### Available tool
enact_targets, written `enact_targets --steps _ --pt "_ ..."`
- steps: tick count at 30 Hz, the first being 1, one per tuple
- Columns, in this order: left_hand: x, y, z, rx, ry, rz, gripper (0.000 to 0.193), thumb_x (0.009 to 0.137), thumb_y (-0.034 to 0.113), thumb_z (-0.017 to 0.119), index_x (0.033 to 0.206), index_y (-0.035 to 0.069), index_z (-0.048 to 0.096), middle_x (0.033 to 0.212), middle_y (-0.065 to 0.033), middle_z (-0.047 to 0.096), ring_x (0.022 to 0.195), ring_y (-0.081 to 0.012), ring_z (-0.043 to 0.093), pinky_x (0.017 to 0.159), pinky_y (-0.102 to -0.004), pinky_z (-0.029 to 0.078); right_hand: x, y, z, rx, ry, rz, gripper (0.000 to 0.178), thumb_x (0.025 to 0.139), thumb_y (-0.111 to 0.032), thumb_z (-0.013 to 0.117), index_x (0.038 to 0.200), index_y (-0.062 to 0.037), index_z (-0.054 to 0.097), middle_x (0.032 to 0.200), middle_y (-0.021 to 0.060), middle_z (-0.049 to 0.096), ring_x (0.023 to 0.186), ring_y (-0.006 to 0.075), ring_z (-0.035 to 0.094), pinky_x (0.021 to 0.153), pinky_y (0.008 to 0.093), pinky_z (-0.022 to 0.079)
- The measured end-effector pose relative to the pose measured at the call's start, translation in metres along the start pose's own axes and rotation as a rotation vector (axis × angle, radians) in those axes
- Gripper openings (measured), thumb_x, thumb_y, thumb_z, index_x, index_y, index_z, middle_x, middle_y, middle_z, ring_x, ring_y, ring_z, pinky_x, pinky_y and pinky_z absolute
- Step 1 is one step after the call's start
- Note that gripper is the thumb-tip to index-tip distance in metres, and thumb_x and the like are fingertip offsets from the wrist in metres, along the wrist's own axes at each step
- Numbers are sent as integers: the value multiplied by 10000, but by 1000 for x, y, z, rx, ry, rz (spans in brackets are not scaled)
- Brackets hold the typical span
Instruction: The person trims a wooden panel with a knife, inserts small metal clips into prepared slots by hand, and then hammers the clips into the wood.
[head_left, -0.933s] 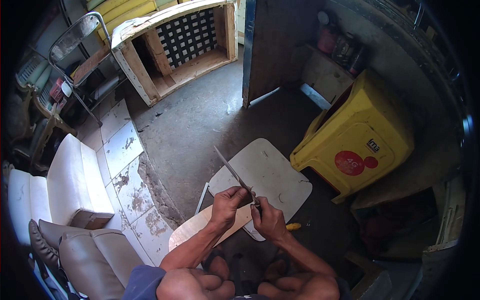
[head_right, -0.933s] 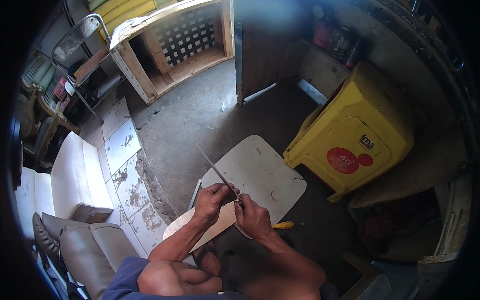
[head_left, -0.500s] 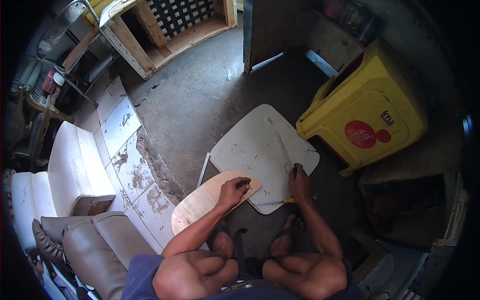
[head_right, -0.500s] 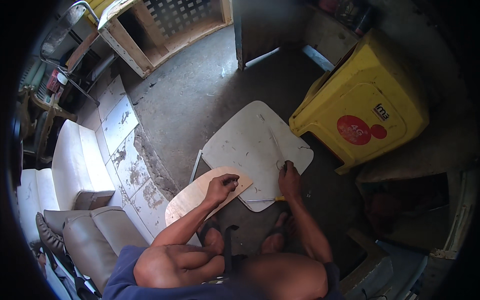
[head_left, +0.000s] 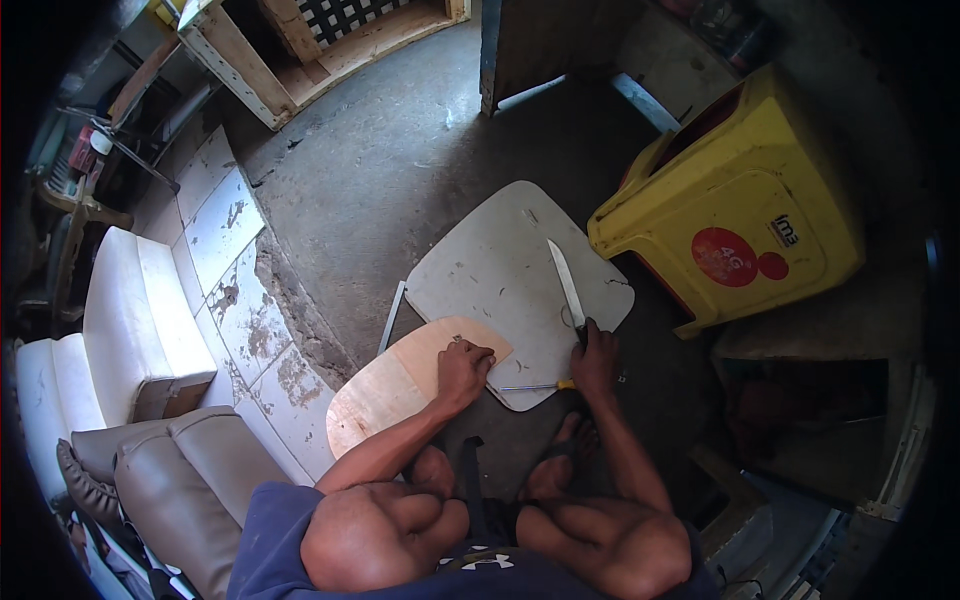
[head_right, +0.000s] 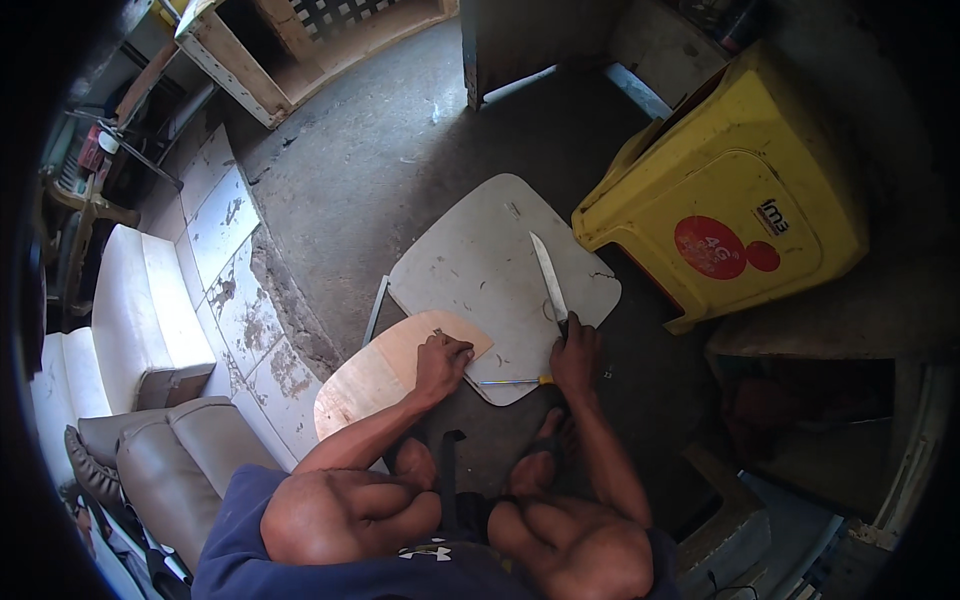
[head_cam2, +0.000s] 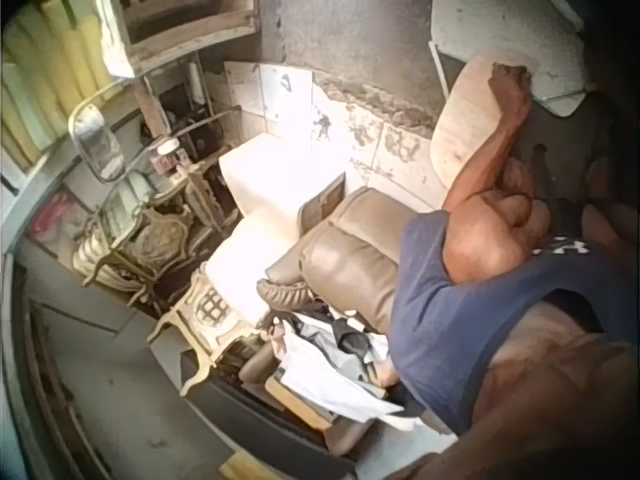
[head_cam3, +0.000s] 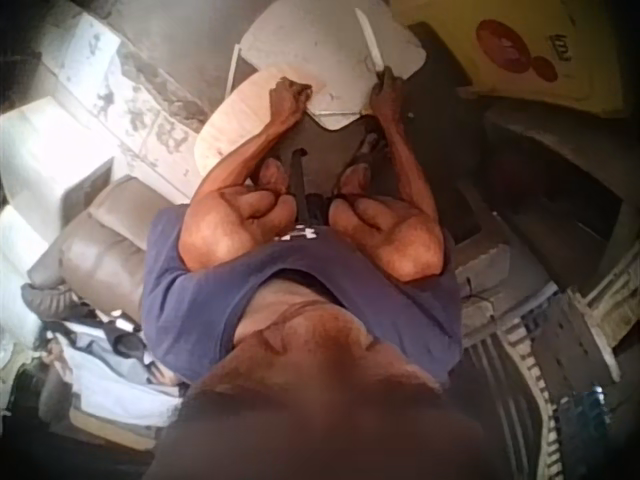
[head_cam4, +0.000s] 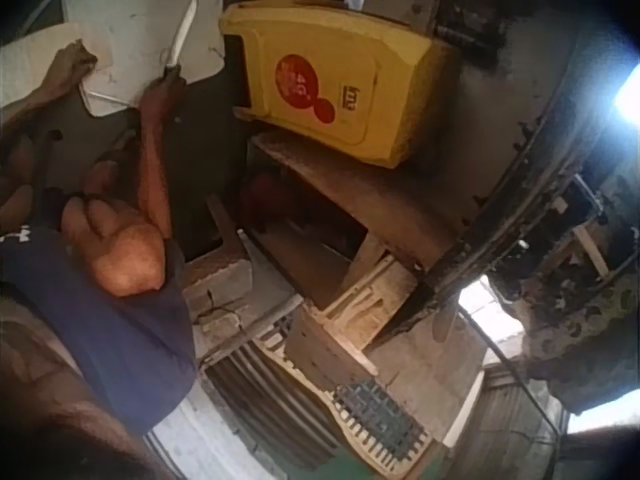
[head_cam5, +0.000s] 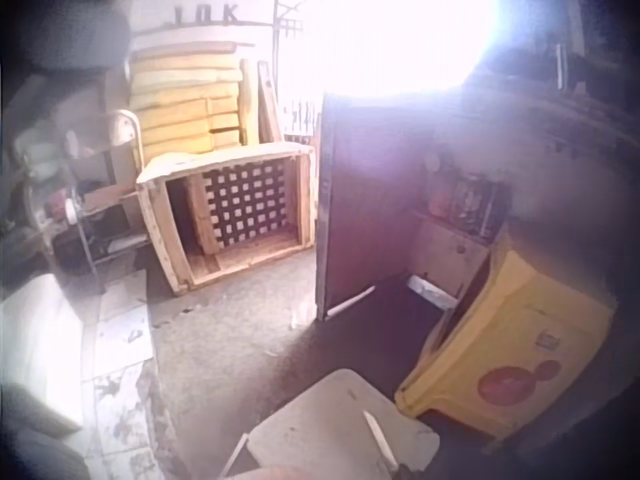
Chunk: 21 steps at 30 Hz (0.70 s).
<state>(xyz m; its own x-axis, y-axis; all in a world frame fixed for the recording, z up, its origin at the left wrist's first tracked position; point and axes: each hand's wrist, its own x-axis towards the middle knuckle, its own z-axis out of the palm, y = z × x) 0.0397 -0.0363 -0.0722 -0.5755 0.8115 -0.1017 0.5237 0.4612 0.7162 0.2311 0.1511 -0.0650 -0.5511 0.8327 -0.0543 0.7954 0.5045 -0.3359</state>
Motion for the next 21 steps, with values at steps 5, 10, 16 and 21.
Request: enact_targets --steps 5,10,16,21 --pt "2 -11 0 -140 6 -15 205 878 169 704 1046 77 778 888 -165 728 875 -333 689 810 -465 523 2 7 5 32 10 -11 554 872 -102 668 1403 -56 520 1099 200 568 1067 392 543 932 517 456" --pt "6 -7 -1 -83 -101 -48 158 903 150 665 1003 61 749 890 -148 732 887 -328 690 820 -465 494 7 12 7 46 -1 -5 525 867 -89 668 1374 -55 536 1097 197 562 1074 395 539 936 518 456" --pt "1 -7 -1 -21 -50 6 169 880 145 684 1012 43 715 904 -152 702 889 -338 664 820 -467 460 7 13 4 65 -6 -25 524 859 -87 666 1365 -55 538 1102 195 560 1075 394 539 948 514 455" --pt "-3 -11 -2 0 -43 62 191 842 116 701 1015 36 701 906 -148 685 877 -353 652 808 -474 457 7 12 5 58 -8 -11 527 855 -92 663 1366 -54 539 1107 192 561 1078 394 539 951 513 456"
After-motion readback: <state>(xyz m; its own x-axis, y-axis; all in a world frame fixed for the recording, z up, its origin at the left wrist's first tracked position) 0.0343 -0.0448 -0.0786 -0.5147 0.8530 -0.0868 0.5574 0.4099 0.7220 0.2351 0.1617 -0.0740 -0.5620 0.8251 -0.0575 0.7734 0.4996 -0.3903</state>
